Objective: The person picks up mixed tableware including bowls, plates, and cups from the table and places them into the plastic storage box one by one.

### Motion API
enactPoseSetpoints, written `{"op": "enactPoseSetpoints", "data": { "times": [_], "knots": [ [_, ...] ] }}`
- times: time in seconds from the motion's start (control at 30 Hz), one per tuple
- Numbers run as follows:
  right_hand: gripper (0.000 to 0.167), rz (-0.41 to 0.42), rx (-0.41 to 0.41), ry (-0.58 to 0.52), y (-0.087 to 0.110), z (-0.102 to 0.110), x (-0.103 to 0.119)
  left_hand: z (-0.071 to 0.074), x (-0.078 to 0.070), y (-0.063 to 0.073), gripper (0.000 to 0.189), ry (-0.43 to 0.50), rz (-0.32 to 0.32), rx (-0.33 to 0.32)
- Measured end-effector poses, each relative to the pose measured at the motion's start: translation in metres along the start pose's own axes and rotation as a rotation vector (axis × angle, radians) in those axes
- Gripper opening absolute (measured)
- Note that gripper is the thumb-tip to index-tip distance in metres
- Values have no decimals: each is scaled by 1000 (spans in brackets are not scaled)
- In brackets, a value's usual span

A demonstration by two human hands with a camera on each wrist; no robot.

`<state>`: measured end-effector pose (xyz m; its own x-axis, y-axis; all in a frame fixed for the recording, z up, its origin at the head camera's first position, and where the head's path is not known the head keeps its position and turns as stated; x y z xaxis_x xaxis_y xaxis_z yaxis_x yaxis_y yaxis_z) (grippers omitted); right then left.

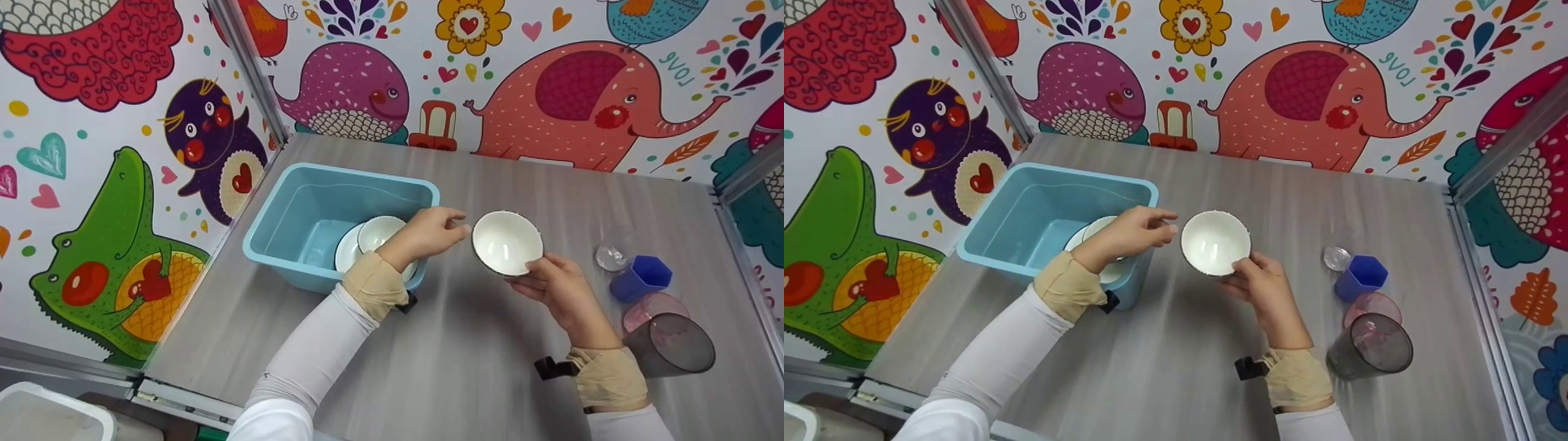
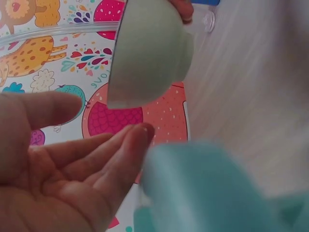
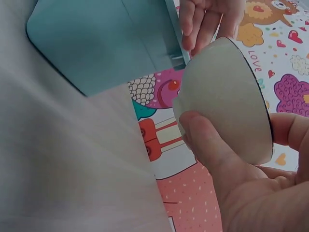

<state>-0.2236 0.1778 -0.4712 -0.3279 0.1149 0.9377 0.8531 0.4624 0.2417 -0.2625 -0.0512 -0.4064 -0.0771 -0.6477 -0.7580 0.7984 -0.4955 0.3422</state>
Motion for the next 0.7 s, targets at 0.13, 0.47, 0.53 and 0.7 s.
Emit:
{"op": "enactPoseSetpoints", "data": {
  "times": [0.13,0.47,0.53,0.7],
  "knots": [
    [54,-2,6,16,3,-6,3,-4,-3,-1,48,11,-5,6],
    [54,-10,19,59,8,-18,6,-9,-5,-5,37,21,-54,30],
    [53,-7,18,54,9,-19,6,-10,-5,-6,34,28,-58,37],
    [51,2,14,40,10,-21,6,-12,-6,-6,32,55,-58,40]
  ]
}}
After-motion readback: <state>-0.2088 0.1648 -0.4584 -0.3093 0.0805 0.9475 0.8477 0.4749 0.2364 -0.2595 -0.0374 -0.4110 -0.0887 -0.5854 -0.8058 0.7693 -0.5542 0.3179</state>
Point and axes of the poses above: each hand's wrist, its own y-axis away from the middle knuckle, its own z-axis out of the back of the hand, x = y × z, the point moved 5 cm from there along -y, towards the middle knuckle, and after that the axes turned 14 degrees about x, right-handed, at the moved point
